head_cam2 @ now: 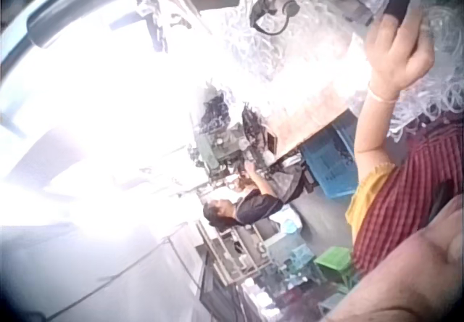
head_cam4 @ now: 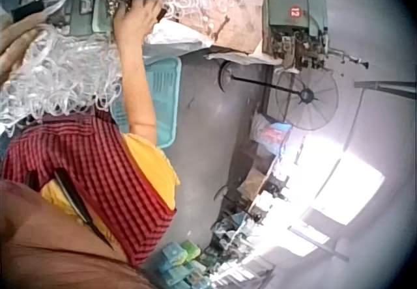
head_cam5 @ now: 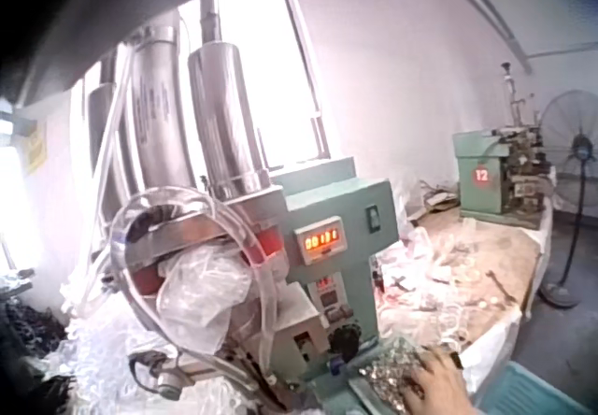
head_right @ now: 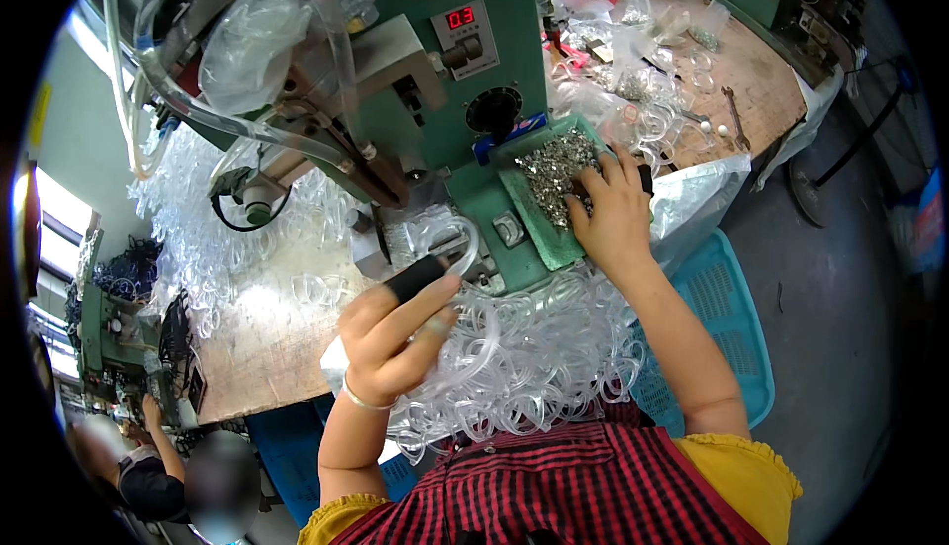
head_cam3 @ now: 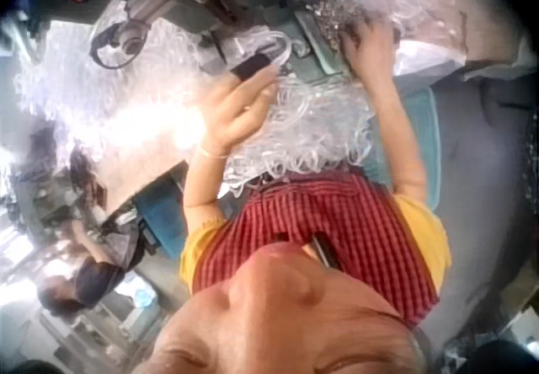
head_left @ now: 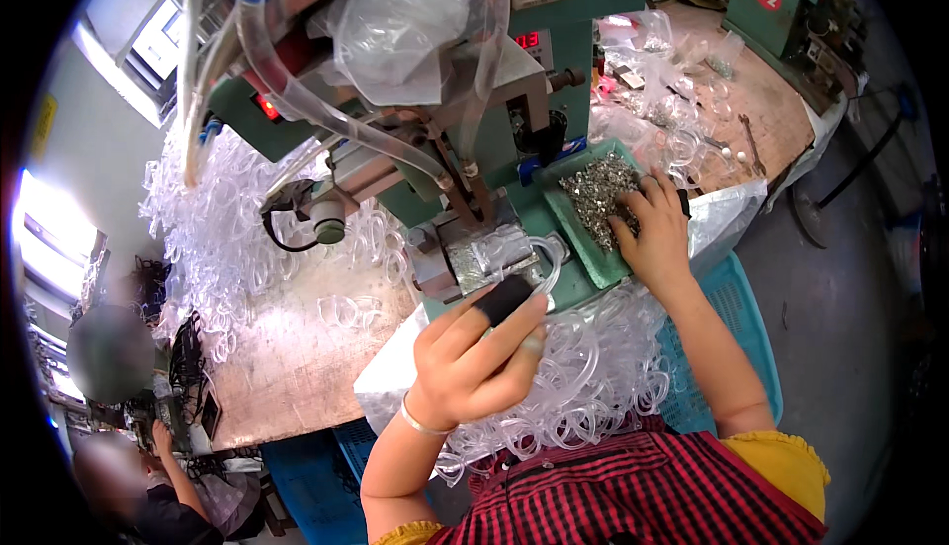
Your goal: The person repeatedly picks up clear plastic rings and small metal components, places them into a press machine, and removes the assembled units. The person also gathers the finished plastic rings from the table into a pile.
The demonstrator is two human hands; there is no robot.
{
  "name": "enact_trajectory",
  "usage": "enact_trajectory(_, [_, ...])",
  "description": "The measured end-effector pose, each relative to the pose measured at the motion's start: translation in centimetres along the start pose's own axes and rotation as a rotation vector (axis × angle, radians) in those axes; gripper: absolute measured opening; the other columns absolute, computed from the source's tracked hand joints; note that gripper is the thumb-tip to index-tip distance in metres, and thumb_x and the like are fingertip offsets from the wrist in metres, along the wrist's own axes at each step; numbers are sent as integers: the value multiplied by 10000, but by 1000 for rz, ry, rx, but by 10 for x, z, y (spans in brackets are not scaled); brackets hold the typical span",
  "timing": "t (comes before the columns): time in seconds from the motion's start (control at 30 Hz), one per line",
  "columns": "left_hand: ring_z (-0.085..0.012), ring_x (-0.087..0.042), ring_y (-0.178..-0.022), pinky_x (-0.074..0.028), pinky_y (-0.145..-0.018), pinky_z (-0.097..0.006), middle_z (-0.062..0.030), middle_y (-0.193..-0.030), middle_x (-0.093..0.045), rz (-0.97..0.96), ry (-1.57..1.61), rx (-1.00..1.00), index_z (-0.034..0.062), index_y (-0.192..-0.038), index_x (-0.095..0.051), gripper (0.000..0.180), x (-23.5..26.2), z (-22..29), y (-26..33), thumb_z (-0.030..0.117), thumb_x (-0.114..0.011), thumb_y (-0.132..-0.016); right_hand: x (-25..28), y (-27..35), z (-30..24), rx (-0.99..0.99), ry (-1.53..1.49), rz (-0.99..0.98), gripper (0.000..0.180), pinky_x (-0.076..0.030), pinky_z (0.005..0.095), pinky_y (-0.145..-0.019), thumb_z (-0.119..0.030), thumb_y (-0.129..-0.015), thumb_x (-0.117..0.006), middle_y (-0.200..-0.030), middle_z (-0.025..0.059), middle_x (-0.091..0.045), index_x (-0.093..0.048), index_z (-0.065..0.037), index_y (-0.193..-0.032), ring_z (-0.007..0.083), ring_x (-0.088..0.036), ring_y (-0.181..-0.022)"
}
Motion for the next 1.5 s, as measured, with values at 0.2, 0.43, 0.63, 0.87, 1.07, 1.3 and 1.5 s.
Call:
enact_trajectory(0.2, [-191,-637,-778,-584,-721,-331,-49,-1062,-699,-64,-36,-24,109,-843,-567,184,-16,-8,11,123,-696,-712,-9,-24,14,-158,-398,-24,212,-466,414,-915,-114,-760,-727,-1053,165,-640,-654,-26,-938,346,-589,-1056])
enact_trajectory(0.43, [-220,-661,-786,-585,-693,-324,-69,-1030,-709,78,7,-32,99,-879,-549,236,-7,-8,19,107,-732,-730,-6,-21,5,-13,-474,26,137,-487,355,-826,-64,-839,-655,-963,139,-675,-682,-6,-961,286,-641,-905])
enact_trajectory(0.63, [-302,-643,-1117,-468,-1009,-440,-124,-1207,-683,34,-161,358,120,-912,-700,153,12,-20,87,79,-670,-767,-25,-21,11,-118,-408,-17,178,-482,272,-815,-99,-920,-620,-963,104,-687,-664,25,-1041,163,-633,-898])
enact_trajectory(0.87, [-388,-555,-1124,-459,-966,-449,-136,-1355,-570,-402,-501,879,96,-979,-728,256,43,-139,225,21,-689,-737,-23,-20,-8,-245,-639,-33,154,-485,253,-761,-61,-865,-670,-874,54,-692,-690,-4,-1006,108,-613,-793])
enact_trajectory(1.07, [-353,-592,-1125,-486,-928,-425,-136,-1197,-657,-148,-608,851,91,-881,-712,109,82,-186,196,49,-637,-813,-24,-13,-23,-320,-765,-121,142,-483,243,-756,-52,-850,-677,-898,43,-697,-694,-8,-984,102,-621,-808])
enact_trajectory(1.3, [-351,-530,-1208,-445,-1004,-398,-155,-1210,-634,-772,-404,1294,114,-950,-711,322,67,-257,239,-66,-551,-735,-12,-17,-15,-261,-674,-114,135,-490,263,-784,-43,-829,-680,-904,55,-704,-699,0,-955,141,-643,-835])
enact_trajectory(1.5, [-382,-494,-1258,-431,-1030,-417,-132,-1398,-534,-407,-350,913,97,-898,-706,237,54,-161,270,-12,-705,-688,31,27,34,-290,-659,-25,142,-479,281,-807,6,-778,-685,-910,73,-687,-697,14,-920,159,-635,-868])
Point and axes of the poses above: each hand's wrist, its own y-axis away from the middle knuckle, its own x-axis out of the back of the hand, z = x × y, the point moved 9 cm from there along -y, towards the middle knuckle
